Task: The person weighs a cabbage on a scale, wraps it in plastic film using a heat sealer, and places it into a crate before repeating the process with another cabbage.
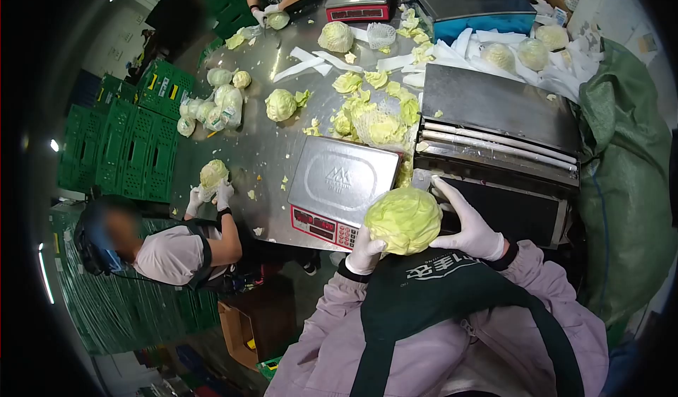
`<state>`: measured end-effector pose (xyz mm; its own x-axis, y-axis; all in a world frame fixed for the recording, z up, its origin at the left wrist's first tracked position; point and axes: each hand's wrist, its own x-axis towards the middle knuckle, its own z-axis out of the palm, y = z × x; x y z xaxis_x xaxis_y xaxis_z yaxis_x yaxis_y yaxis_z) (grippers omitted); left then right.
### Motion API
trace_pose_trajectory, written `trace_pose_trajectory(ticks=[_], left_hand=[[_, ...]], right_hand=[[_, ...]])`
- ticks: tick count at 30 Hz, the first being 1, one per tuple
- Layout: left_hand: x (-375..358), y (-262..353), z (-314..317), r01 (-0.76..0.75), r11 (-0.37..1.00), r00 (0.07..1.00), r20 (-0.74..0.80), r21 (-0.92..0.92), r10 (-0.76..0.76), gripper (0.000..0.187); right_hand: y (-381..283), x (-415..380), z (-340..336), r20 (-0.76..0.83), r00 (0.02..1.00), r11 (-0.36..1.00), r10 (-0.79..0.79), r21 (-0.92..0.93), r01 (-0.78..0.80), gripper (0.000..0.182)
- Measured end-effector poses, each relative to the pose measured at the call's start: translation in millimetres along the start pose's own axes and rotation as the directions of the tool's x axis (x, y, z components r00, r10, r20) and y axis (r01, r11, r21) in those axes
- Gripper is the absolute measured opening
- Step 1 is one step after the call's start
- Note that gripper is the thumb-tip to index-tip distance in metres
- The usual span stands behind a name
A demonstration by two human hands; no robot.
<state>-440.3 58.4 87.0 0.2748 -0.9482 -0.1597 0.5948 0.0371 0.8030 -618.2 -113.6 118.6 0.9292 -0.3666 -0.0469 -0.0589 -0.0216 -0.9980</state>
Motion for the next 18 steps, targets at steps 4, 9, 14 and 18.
trace_pose_trajectory(ticks=[4, 9, 14, 18], left_hand=[[6, 14, 13, -0.106, 0.976, 0.994, 0.004, 0.188, 0.107, 0.108], [14, 20, 35, -0.313, 0.778, 0.949, 0.217, 0.544, 0.230, 0.132], [26, 20, 55, -0.209, 0.712, 0.969, 0.239, 0.671, 0.060, 0.138], [44, 13, 66, -0.235, 0.751, 0.951, 0.307, 0.617, 0.044, 0.136]], right_hand=[[0, -4, 5, 0.145, 0.988, 0.848, 0.061, 0.514, -0.127, 0.124], [-3, -6, -9, 0.072, 0.994, 0.925, -0.080, 0.378, 0.047, 0.122], [-8, -18, -31, -0.022, 0.982, 0.976, -0.186, 0.111, 0.187, 0.126], [-14, -30, -47, -0.056, 0.976, 0.977, -0.209, -0.060, 0.206, 0.124]])
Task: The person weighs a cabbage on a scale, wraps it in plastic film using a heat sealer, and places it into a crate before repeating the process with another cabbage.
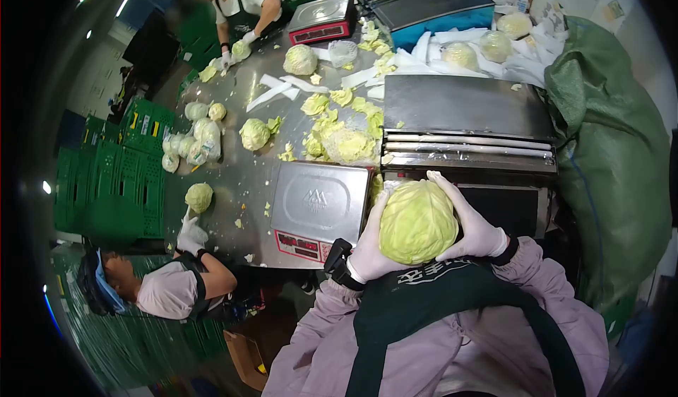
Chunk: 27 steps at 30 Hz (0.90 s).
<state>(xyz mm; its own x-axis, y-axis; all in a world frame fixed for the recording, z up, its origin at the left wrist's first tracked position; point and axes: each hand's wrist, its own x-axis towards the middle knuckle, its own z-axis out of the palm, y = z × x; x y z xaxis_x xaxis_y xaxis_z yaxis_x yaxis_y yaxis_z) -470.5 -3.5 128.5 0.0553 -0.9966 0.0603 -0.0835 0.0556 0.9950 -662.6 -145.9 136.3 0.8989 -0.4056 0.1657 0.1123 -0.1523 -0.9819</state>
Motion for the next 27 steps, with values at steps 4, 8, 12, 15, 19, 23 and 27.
trace_pose_trajectory(ticks=[4, 8, 12, 15, 19, 23, 27], left_hand=[[26, -4, 6, -0.051, 0.997, 0.999, -0.002, 0.058, 0.051, 0.134], [78, 1, 13, -0.003, 0.998, 1.000, -0.026, 0.061, 0.004, 0.119], [156, -29, 23, 0.039, 0.997, 0.998, 0.041, -0.071, -0.037, 0.108], [221, -53, 28, -0.087, 0.996, 0.993, 0.081, -0.025, 0.088, 0.109], [278, -44, 40, 0.007, 0.976, 0.991, 0.130, -0.218, 0.022, 0.112], [308, -75, 44, -0.126, 0.984, 0.975, 0.197, 0.128, 0.099, 0.116], [307, -80, 43, -0.167, 0.940, 0.960, 0.266, 0.297, 0.087, 0.118]], right_hand=[[2, -8, -22, -0.054, 0.998, 0.985, -0.022, -0.171, 0.013, 0.121], [22, -14, -56, -0.218, 0.971, 0.994, 0.094, 0.070, -0.080, 0.116], [31, -2, -113, -0.321, 0.938, 0.992, 0.129, 0.033, -0.125, 0.111], [47, 17, -161, -0.357, 0.931, 0.996, 0.076, 0.072, -0.053, 0.110], [72, 32, -218, -0.359, 0.929, 0.995, 0.092, 0.009, -0.095, 0.113], [89, 30, -240, -0.303, 0.944, 0.992, 0.128, 0.053, -0.117, 0.115], [108, 12, -248, -0.284, 0.919, 0.958, 0.274, 0.163, -0.235, 0.104]])
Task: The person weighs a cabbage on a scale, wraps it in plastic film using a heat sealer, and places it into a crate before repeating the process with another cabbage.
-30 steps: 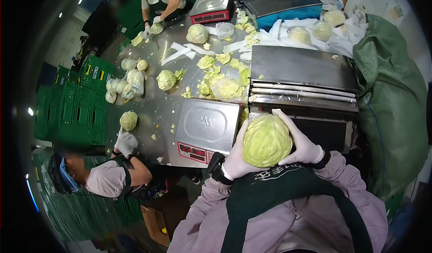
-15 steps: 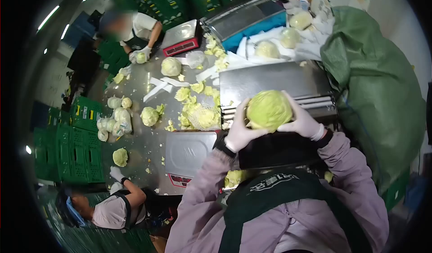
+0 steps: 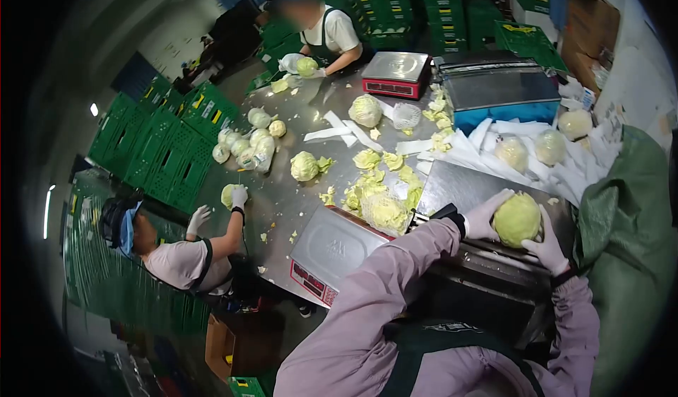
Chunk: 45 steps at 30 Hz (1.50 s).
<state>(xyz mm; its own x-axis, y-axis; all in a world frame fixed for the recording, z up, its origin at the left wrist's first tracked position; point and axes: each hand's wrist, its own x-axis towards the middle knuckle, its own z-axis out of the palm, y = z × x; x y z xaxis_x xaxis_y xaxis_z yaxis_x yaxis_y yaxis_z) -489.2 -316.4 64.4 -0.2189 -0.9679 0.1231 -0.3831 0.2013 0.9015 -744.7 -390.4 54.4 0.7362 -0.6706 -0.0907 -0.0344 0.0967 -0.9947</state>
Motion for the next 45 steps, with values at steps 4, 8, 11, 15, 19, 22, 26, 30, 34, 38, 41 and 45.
trace_pose_trajectory(ticks=[4, 8, 11, 15, 19, 22, 26, 30, 34, 38, 41, 45], left_hand=[[-12, -3, -1, 0.073, 0.997, 0.997, 0.025, -0.020, -0.073, 0.114], [-45, -2, -23, 0.130, 0.973, 0.991, 0.000, 0.190, -0.133, 0.095], [-69, -8, -50, 0.032, 0.925, 0.977, 0.184, 0.378, -0.110, 0.065], [-96, -24, -52, -0.308, 0.671, 0.928, 0.368, 0.675, 0.056, 0.057], [-87, -48, -38, -0.449, 0.488, 0.889, 0.432, 0.748, 0.154, 0.056], [-87, -50, -30, -0.457, 0.537, 0.885, 0.420, 0.709, 0.199, 0.041], [-88, -39, -5, -0.303, 0.677, 0.953, 0.238, 0.671, 0.190, 0.013], [-95, -21, 5, -0.047, 0.916, 0.999, -0.001, 0.399, 0.052, 0.016], [-125, 15, 1, 0.172, 0.936, 0.985, -0.045, 0.306, -0.166, 0.017], [-144, 18, -21, 0.072, 0.882, 0.991, 0.063, 0.466, -0.115, 0.014], [-134, 4, -41, -0.108, 0.844, 0.992, 0.116, 0.525, 0.056, 0.023], [-119, -3, -60, -0.156, 0.689, 0.971, 0.236, 0.708, -0.023, 0.044]], right_hand=[[-25, -17, 8, -0.009, 0.994, 0.993, 0.111, -0.040, -0.111, 0.091], [-40, -42, -3, -0.003, 0.988, 0.792, -0.155, -0.598, 0.122, 0.066], [-55, -64, -11, 0.142, 0.968, 0.683, -0.207, -0.688, 0.246, 0.044], [-44, -71, -23, 0.439, 0.892, 0.314, -0.113, -0.836, 0.451, 0.041], [-23, -67, -26, 0.466, 0.873, 0.298, -0.141, -0.821, 0.487, 0.030], [-17, -74, -24, 0.467, 0.867, 0.256, -0.177, -0.828, 0.498, 0.024], [-4, -85, -20, 0.336, 0.895, 0.391, -0.294, -0.812, 0.433, 0.012], [9, -96, -22, -0.062, 0.991, 0.787, -0.120, -0.615, 0.057, 0.004], [5, -101, -21, -0.092, 0.987, 0.729, -0.131, -0.684, 0.032, 0.003], [17, -92, -27, -0.078, 0.993, 0.841, -0.090, -0.541, 0.033, 0.003], [7, -88, -26, -0.033, 0.992, 0.709, -0.119, -0.703, 0.062, 0.017], [-10, -94, -16, -0.032, 0.993, 0.698, -0.116, -0.713, 0.059, 0.009]])
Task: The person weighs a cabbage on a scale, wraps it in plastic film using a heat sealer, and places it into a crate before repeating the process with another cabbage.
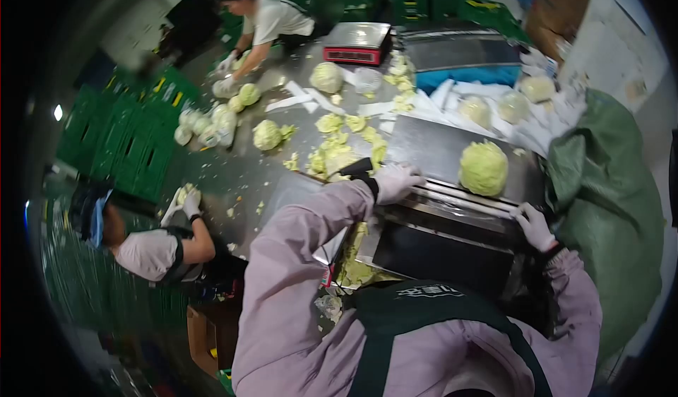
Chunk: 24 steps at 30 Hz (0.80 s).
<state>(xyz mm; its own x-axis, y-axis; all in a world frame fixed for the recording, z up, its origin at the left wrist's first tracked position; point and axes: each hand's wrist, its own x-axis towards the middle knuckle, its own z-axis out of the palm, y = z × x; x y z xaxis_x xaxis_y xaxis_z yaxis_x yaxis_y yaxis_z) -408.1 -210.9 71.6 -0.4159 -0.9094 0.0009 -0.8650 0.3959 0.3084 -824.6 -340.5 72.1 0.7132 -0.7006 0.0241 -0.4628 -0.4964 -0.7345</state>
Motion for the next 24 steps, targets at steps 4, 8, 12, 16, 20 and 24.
trace_pose_trajectory(ticks=[4, 8, 12, 16, 20, 24], left_hand=[[11, 6, 0, -0.194, 0.957, 0.980, 0.084, 0.215, 0.180, 0.059], [38, 17, 19, -0.284, 0.938, 0.958, 0.037, 0.199, 0.283, 0.044], [59, 25, 49, -0.301, 0.930, 0.952, 0.014, 0.211, 0.305, 0.019], [55, 41, 50, 0.050, 0.939, 0.961, -0.239, -0.341, -0.138, 0.009], [20, 60, 22, 0.256, 0.665, 0.943, 0.030, -0.701, -0.331, 0.004], [-6, 113, -79, 0.314, 0.789, 0.929, 0.343, -0.528, -0.140, 0.008]], right_hand=[[12, -2, 4, -0.011, 0.999, 0.997, 0.053, 0.064, -0.053, 0.010], [19, 0, 9, -0.019, 0.998, 0.998, 0.057, 0.041, -0.056, 0.011], [14, 0, 9, -0.073, 0.996, 0.999, 0.050, -0.010, -0.051, 0.011], [16, 2, 6, -0.130, 0.985, 0.987, 0.114, 0.130, -0.097, 0.008], [-12, -18, -4, -0.029, 0.997, 0.986, 0.070, 0.155, -0.065, 0.008], [-81, -35, -52, 0.480, 0.876, 0.996, 0.053, 0.040, -0.082, 0.011]])
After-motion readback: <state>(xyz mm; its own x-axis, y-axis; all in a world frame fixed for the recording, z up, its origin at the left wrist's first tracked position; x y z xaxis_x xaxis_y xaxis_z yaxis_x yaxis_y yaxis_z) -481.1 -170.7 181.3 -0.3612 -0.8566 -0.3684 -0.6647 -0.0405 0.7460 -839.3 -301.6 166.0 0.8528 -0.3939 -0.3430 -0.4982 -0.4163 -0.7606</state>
